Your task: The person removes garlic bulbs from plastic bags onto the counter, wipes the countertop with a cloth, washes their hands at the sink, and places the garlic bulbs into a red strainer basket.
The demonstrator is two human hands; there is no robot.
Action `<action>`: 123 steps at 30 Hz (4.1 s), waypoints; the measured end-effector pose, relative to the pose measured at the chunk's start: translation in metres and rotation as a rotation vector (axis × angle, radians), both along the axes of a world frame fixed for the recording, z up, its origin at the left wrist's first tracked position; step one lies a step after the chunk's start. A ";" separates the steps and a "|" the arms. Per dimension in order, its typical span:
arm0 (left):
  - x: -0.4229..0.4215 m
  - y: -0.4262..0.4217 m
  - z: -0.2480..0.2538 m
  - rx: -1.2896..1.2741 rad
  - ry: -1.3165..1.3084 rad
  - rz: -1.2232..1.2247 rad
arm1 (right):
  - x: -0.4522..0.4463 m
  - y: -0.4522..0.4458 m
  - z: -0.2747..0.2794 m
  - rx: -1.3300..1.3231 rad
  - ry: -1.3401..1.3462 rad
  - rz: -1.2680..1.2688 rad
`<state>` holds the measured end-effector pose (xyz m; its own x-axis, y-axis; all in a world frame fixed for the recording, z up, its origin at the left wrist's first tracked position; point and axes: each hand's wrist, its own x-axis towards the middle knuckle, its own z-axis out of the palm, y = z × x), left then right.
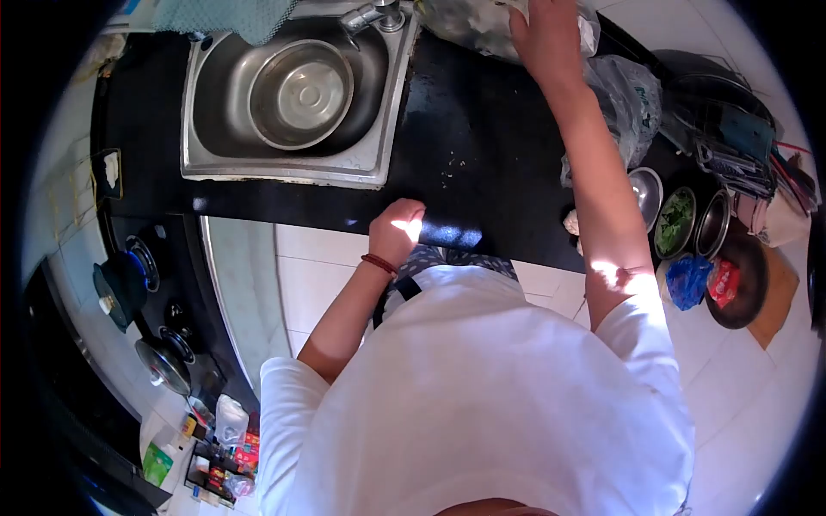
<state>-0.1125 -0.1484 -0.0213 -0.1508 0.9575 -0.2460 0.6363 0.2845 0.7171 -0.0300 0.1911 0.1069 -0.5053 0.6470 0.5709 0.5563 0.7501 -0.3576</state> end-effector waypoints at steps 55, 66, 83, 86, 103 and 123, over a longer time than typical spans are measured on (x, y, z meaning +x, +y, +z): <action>0.118 0.159 -0.050 0.316 0.190 -0.790 | 0.169 -0.196 -0.085 -0.776 0.258 -0.481; 0.035 0.231 -0.065 0.269 0.441 -0.295 | 0.163 -0.186 -0.083 -0.851 0.273 -0.442; -0.114 0.106 -0.092 -0.099 0.255 0.470 | 0.158 -0.195 -0.107 -1.012 0.271 -0.260; -0.145 0.103 -0.113 -0.206 0.077 0.442 | 0.147 -0.201 -0.103 -1.047 0.289 -0.295; -0.247 0.078 -0.096 -0.202 0.329 0.062 | -0.018 -0.316 -0.115 -1.166 0.388 -0.561; -0.344 0.155 -0.188 -0.386 -1.197 0.787 | -0.025 -0.341 -0.154 -1.329 0.656 -0.808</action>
<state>-0.4567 0.0070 -0.2091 -0.1164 0.5756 -0.8094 -0.6677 0.5579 0.4928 -0.0552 -0.1503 -0.0473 0.2564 0.7739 -0.5791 0.1316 -0.6215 -0.7723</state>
